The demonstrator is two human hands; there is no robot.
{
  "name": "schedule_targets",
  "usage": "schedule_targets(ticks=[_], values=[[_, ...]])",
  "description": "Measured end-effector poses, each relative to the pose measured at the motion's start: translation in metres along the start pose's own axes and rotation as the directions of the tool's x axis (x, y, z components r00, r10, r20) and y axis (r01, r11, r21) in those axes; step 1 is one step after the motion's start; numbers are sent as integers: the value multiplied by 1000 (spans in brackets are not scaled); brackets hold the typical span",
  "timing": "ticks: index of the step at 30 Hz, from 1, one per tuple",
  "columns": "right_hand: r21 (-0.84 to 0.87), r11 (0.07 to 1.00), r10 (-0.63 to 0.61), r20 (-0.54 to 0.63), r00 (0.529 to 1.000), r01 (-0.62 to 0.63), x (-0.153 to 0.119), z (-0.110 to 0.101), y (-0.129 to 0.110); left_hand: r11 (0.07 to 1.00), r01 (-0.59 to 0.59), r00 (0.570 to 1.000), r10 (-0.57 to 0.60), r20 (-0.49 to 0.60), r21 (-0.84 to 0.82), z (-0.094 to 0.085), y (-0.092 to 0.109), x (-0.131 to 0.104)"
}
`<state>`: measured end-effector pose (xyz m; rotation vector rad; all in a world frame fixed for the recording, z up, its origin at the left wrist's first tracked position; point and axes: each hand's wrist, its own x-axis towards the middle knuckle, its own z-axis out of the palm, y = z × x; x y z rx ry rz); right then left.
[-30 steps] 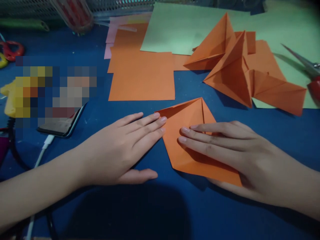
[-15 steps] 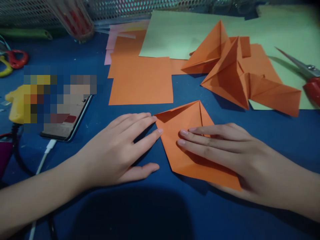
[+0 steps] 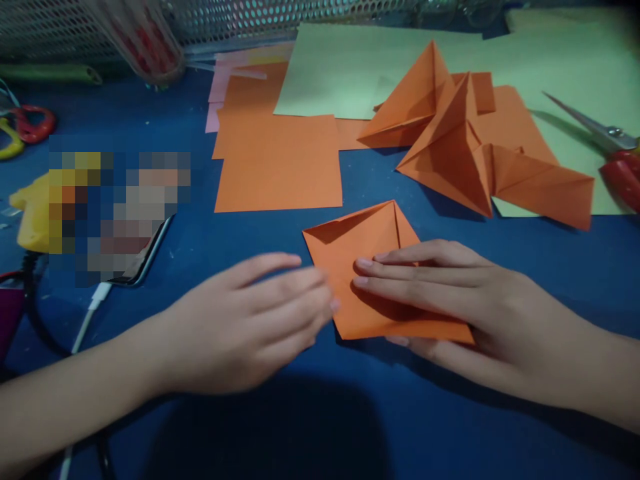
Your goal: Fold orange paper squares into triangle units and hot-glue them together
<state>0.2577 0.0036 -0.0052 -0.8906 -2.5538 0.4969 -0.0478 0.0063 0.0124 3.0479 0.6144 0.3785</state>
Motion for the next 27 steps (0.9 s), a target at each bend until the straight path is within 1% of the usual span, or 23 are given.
schedule_targets(ticks=[2, 4, 6, 8, 10, 13, 15, 18, 20, 22, 24, 27], values=[[43, 999, 8, 30, 1000, -10, 4, -4, 1, 987, -60, 998, 61, 2, -152, 2, 1, 0], [90, 996, 19, 66, 998, -25, 7, -8, 2, 966, -64, 997, 73, 28, -250, 2, 2, 1], [157, 985, 62, 39, 997, -67, 9, -10, 1, 962, -52, 996, 71, 61, -268, 1, 2, 1], [220, 969, 111, 5, 994, -109, 10, -9, 0, 969, -37, 994, 61, 90, -244, -2, 4, 2], [231, 963, 142, -9, 990, -136, 10, -8, -1, 972, -20, 992, 48, 113, -236, -5, 6, 2], [137, 983, 124, -33, 992, -119, 11, -8, -2, 963, 25, 989, 16, 148, -267, -6, 9, 1], [66, 992, 115, -57, 992, -111, 11, -8, -1, 953, 61, 988, -16, 151, -298, -4, 9, 1], [11, 990, 144, -98, 985, -144, 10, -6, -1, 932, 70, 994, -37, 99, -355, 0, 7, 3], [-42, 986, 156, -137, 978, -163, 9, -4, -1, 902, 92, 995, -63, 84, -421, 2, 6, 5], [-112, 979, 150, -168, 974, -170, 8, -1, -2, 859, 157, 987, -116, 112, -488, 1, 6, 8], [-156, 972, 147, -174, 974, -175, 7, 1, -3, 832, 207, 978, -157, 140, -515, 0, 8, 10], [-150, 970, 170, -145, 975, -191, 6, 3, -4, 841, 201, 980, -170, 106, -502, -1, 11, 10]])
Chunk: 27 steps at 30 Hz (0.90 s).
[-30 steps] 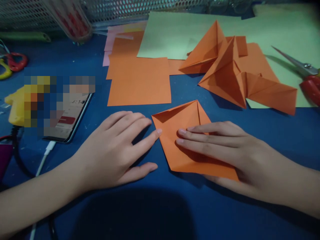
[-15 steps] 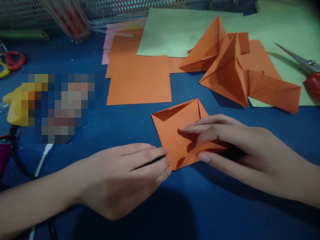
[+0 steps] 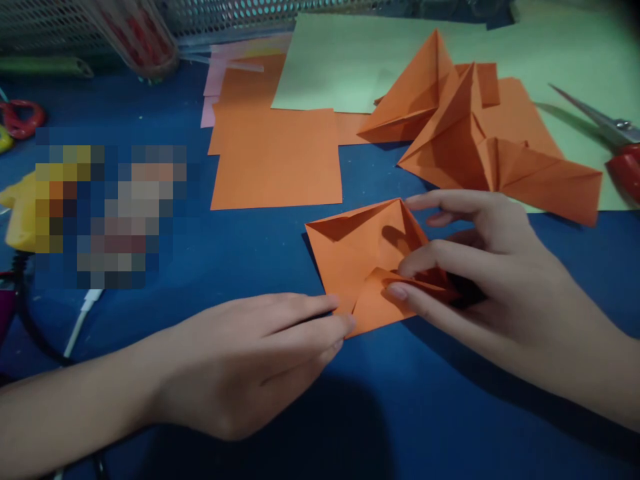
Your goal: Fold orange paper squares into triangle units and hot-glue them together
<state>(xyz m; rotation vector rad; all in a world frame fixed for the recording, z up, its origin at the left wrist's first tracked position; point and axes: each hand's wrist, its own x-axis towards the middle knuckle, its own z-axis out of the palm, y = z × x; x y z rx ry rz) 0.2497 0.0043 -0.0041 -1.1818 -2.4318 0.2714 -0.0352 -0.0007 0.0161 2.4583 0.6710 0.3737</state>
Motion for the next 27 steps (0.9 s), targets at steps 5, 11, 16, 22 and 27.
schedule_targets(ticks=[5, 11, 16, 22, 27], values=[[6, 1000, -9, -13, 1000, 9, 0, -1, 1, 988, -83, 995, 89, -35, 132, 5, -3, -5], [1, 1000, -11, -6, 1000, 11, 2, 0, 1, 973, -139, 988, 148, -33, 183, 3, -6, -3], [-29, 997, -72, -30, 997, 71, 0, 0, 5, 982, -127, 990, 134, -38, 142, 3, -6, -2], [-23, 996, -91, -40, 995, 90, -2, 2, 8, 992, -108, 994, 107, 16, 65, 2, -6, -3], [-38, 996, -85, -30, 996, 83, 0, 2, 6, 999, -45, 997, 44, 55, 8, 2, -5, 1]])
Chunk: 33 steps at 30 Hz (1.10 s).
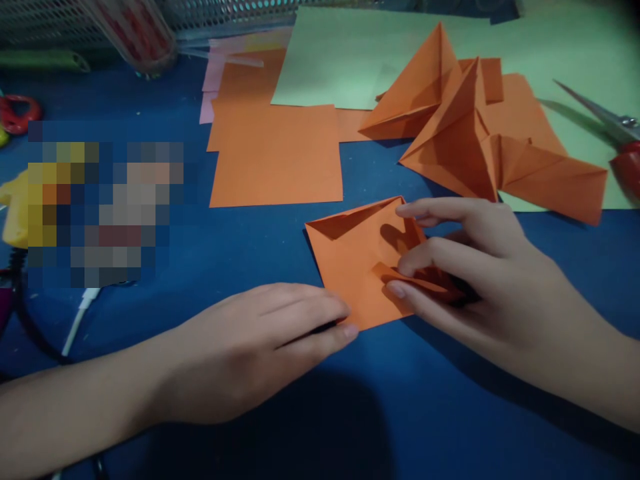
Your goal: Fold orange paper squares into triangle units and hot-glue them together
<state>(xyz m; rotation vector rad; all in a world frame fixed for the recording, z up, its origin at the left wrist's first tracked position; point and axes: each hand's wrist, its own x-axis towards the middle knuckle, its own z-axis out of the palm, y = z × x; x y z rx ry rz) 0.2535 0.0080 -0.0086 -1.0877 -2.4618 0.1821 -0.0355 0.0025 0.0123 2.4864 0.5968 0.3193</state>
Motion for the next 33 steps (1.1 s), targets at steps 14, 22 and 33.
schedule_targets(ticks=[14, 22, 33], values=[[45, 998, 51, 3, 999, -52, 1, -2, -3, 975, -142, 990, 144, 0, 172, 8, -11, -8], [79, 995, 54, 23, 998, -56, 2, -7, -1, 959, -175, 979, 194, -65, 224, -1, -8, -4], [168, 980, 98, 70, 993, -108, 3, -8, -3, 977, -131, 990, 137, -27, 170, 2, -7, -4]])
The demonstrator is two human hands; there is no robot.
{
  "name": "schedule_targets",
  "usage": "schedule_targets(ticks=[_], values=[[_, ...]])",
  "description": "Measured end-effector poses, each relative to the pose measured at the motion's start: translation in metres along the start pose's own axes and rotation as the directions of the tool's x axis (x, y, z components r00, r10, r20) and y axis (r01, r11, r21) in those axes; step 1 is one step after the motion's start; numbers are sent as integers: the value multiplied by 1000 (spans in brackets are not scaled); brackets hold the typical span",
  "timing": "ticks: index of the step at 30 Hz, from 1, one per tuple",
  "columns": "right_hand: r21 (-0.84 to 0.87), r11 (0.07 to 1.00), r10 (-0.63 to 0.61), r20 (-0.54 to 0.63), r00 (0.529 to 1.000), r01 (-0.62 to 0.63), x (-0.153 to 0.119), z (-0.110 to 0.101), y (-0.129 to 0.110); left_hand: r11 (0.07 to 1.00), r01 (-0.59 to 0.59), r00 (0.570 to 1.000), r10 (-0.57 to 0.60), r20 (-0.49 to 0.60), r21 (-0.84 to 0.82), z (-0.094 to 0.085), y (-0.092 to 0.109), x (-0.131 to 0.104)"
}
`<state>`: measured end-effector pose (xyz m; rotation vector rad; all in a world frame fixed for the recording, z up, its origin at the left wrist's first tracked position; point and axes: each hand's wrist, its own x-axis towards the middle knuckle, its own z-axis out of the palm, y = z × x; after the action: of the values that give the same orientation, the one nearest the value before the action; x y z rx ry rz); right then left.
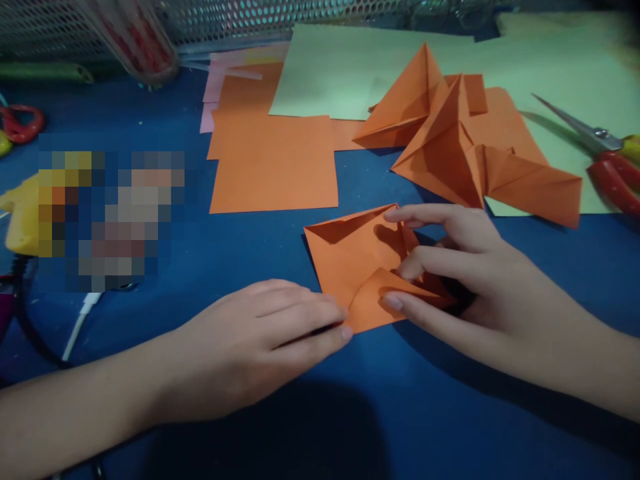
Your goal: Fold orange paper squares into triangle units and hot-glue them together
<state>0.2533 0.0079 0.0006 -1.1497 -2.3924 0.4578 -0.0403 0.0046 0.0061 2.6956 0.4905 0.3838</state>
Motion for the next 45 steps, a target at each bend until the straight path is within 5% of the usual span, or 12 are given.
schedule_targets(ticks=[8, 12, 16, 21, 24, 29, 36, 45], values=[[151, 982, -111, -13, 994, 111, -5, -6, 4, 994, 111, 990, -111, -86, -11, 3, 0, -9], [257, 946, -239, 148, 960, 196, -5, -8, 6, 977, 202, 979, -201, 19, -66, -1, 0, -3], [284, 945, -223, 187, 957, 165, 0, -12, 8, 932, 327, 944, -312, 112, -155, -2, 3, 7], [328, 918, -308, 232, 922, 224, 6, -18, 13, 993, 112, 994, -112, -12, -39, 5, 5, 1], [319, 930, -258, 217, 942, 181, 7, -19, 12, 998, 53, 997, -54, -51, -23, 7, 5, -7], [143, 986, -96, 105, 990, 81, 4, -13, 4, 996, 50, 998, -52, -19, -77, 7, 3, -12], [-36, 996, -75, 26, 997, 76, 2, -7, 0, 974, 119, 988, -98, 119, -191, 4, 4, -12], [29, 999, 46, -11, 999, -46, 0, -3, -1, 966, -19, 998, 35, 59, -257, -6, -8, -6]])
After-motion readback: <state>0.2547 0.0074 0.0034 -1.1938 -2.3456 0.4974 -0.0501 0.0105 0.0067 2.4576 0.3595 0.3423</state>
